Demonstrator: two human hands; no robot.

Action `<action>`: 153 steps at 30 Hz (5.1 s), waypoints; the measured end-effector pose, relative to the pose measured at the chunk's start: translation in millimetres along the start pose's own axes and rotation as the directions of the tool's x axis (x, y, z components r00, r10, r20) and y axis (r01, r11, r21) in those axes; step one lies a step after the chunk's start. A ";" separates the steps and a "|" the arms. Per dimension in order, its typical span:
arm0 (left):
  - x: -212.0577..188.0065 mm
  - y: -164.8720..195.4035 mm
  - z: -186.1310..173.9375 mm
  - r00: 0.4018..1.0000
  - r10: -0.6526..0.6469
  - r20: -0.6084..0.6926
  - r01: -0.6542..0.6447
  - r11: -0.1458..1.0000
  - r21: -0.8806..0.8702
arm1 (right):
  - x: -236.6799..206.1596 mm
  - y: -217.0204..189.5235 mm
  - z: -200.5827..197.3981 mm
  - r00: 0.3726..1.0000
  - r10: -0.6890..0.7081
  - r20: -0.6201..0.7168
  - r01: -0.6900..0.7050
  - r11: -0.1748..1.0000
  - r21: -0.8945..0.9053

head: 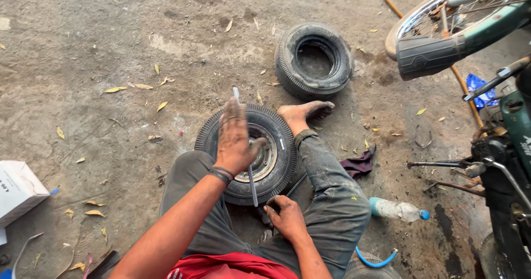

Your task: The person sits on the floor and uses a hammer and metal rod to seat a tire onto a rim. They then insert valve cores into the rim's valve stem and use a metal rod to adjust the tire bead.

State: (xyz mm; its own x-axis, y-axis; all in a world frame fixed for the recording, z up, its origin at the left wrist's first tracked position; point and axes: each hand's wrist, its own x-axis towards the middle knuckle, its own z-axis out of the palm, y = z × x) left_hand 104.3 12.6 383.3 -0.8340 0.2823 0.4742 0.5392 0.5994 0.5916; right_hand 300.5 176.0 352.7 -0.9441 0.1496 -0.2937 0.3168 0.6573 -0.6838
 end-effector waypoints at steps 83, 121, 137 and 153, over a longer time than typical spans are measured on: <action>-1.8 -16.4 -45.2 0.967 0.112 0.227 -0.135 0.987 0.089 | 190.5 -62.5 -47.2 0.792 -0.464 -0.397 0.345 0.877 -0.335; -28.9 -108.6 -10.4 0.873 -0.303 -0.383 0.120 0.893 -0.434 | 13.0 -54.7 -29.7 0.977 0.214 -0.007 -0.160 0.748 0.644; -87.8 -160.9 1.5 0.849 -0.520 0.089 0.527 0.825 -0.203 | 27.1 13.4 -18.9 0.932 0.050 -0.358 0.056 0.959 0.278; 62.4 52.2 91.4 0.809 0.461 0.365 -0.436 0.887 -0.154 | 12.6 73.6 45.3 0.920 0.381 0.088 -0.362 0.747 0.558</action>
State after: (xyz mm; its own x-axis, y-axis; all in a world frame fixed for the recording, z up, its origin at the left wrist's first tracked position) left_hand 69.7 129.9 384.1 -0.4686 0.7783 0.4180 0.8598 0.2931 0.4181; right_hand 316.0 192.8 268.3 -0.7404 0.3230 -0.5895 0.6292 0.0245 -0.7768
